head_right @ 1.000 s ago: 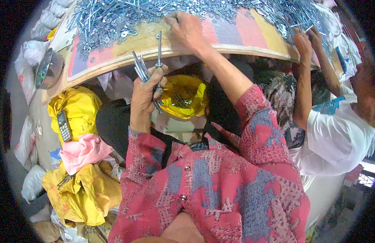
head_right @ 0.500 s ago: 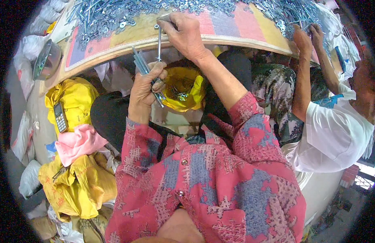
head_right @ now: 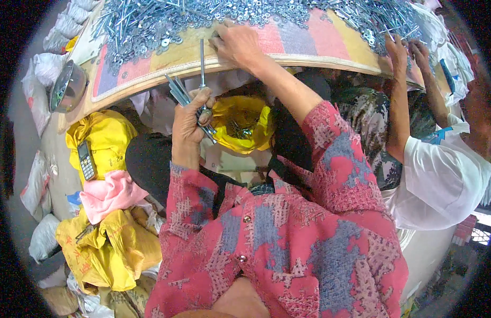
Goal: The person assembles metal rods by hand, threading washers and nuts onto them.
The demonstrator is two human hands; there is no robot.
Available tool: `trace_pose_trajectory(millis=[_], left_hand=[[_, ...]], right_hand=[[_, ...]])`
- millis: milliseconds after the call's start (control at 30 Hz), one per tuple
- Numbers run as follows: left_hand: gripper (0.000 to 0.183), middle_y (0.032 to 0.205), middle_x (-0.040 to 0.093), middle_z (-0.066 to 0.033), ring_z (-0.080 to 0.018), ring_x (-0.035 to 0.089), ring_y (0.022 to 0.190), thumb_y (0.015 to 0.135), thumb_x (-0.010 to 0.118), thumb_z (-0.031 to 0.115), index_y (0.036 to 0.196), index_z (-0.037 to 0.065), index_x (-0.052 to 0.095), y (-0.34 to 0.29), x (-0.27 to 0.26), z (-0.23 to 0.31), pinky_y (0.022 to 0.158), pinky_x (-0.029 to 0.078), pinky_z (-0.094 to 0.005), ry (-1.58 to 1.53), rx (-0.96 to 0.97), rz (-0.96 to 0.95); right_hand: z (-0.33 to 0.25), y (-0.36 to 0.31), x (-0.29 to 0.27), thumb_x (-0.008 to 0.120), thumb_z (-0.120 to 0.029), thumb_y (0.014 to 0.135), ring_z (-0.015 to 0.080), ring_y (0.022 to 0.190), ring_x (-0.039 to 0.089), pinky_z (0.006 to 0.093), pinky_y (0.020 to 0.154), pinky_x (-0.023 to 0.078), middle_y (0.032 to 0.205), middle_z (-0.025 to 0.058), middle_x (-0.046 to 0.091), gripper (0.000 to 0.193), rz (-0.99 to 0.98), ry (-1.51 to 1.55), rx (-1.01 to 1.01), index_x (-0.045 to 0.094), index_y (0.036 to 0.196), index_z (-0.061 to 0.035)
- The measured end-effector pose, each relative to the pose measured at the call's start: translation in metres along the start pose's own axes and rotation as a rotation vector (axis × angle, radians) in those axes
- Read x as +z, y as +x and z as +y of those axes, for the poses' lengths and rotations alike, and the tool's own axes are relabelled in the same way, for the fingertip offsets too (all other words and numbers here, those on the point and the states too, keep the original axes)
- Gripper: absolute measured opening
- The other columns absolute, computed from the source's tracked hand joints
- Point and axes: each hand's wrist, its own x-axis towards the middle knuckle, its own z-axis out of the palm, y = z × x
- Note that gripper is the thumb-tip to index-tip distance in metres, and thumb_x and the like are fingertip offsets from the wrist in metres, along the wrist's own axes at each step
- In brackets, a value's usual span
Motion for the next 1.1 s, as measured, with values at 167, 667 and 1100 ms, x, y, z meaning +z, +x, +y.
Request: trace_pose_trajectory(millis=[167, 667, 1100], left_hand=[[0.017, 0.066, 0.06, -0.0057, -0.0052, 0.044, 0.04, 0.08, 0.074, 0.01, 0.085, 0.0, 0.061, 0.001, 0.008, 0.002, 0.035, 0.031, -0.0163, -0.021, -0.011, -0.008], [0.017, 0.068, 0.06, -0.0052, -0.0045, 0.043, 0.041, 0.08, 0.074, 0.011, 0.085, 0.001, 0.061, -0.009, 0.009, -0.001, 0.037, 0.03, -0.0162, 0.109, -0.064, -0.113], [0.014, 0.071, 0.061, -0.0068, -0.0067, 0.046, 0.044, 0.08, 0.071, 0.008, 0.083, 0.0, 0.06, -0.002, 0.009, 0.006, 0.038, 0.031, -0.0169, 0.118, 0.091, -0.13]], right_hand=[[-0.002, -0.016, -0.002, 0.063, -0.03, 0.085, 0.0352, 0.08, 0.062, 0.0447, 0.066, 0.049, 0.092, 0.0138, 0.061, 0.023, 0.121, -0.043, -0.111, 0.066, 0.089, -0.0071], [0.005, -0.017, -0.059, 0.07, -0.031, 0.086, 0.0055, 0.066, 0.053, 0.0196, 0.062, 0.043, 0.077, -0.0004, 0.063, 0.028, -0.239, 0.922, 0.353, 0.07, 0.095, -0.0038], [-0.045, -0.029, -0.076, 0.067, -0.034, 0.084, 0.0133, 0.064, 0.058, 0.025, 0.062, 0.046, 0.077, 0.0065, 0.065, 0.034, -0.595, 0.709, 0.194, 0.072, 0.095, -0.0022]])
